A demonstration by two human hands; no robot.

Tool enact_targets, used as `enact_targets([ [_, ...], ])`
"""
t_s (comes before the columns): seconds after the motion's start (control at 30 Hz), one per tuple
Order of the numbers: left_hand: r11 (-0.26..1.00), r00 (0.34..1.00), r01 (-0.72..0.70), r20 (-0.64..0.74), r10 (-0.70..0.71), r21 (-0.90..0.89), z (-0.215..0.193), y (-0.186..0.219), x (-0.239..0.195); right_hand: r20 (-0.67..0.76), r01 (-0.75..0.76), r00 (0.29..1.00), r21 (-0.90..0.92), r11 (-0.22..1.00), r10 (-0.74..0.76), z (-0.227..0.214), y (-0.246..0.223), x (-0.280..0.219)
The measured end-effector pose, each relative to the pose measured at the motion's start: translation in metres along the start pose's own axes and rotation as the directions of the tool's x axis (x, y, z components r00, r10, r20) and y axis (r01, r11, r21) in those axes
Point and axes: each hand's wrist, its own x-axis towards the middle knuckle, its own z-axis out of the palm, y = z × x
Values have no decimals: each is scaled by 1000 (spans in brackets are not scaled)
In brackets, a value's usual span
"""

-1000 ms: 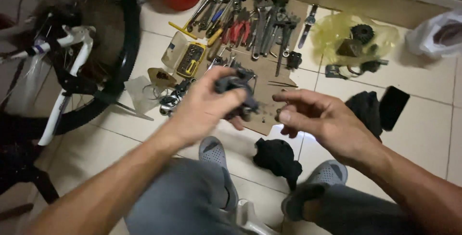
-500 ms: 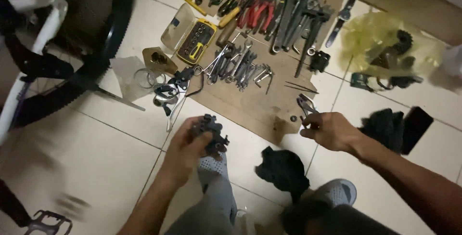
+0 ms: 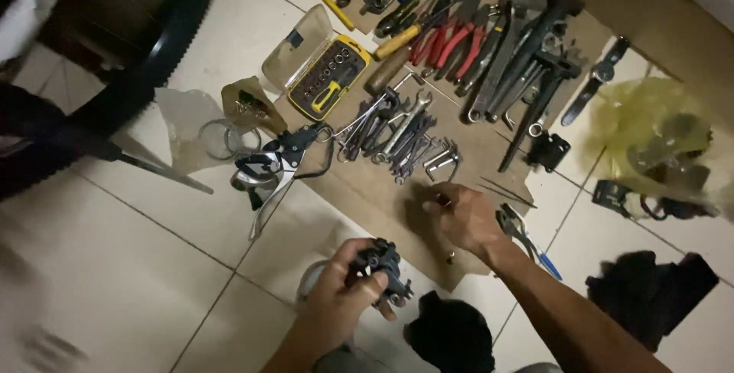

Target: The person sits on a tiled floor surrounded by tools and disassembles a bicycle part, likely a derailleur. They remove small components by hand and use pliers to extract a pin or clip from the mechanism.

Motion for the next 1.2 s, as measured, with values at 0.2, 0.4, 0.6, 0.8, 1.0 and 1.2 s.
enact_targets([
  [0.2,960,994,-75,91,53,270,-13,-12,11,-56,177,982,-28,984,-178,-17,-9,25],
  [0.4,903,990,125,10,-142,412,-5,10,9,-28,20,999,-11,1000,-20,7,-11,28],
  [0.6,983,990,44,128,-67,177,-6,-3,12,67,2,998,49,999,-5,30,-22,18],
  [0.8,966,989,45,122,-79,255,-7,-7,11,36,104,994,100,990,-108,36,-29,16],
  [1.0,969,983,69,147,-106,236,-12,-18,20,-84,260,963,21,965,-258,27,-23,38],
  [1.2,882,996,13,76,-56,471,-23,-51,34,-269,294,913,-81,952,-305,-12,-22,78],
])
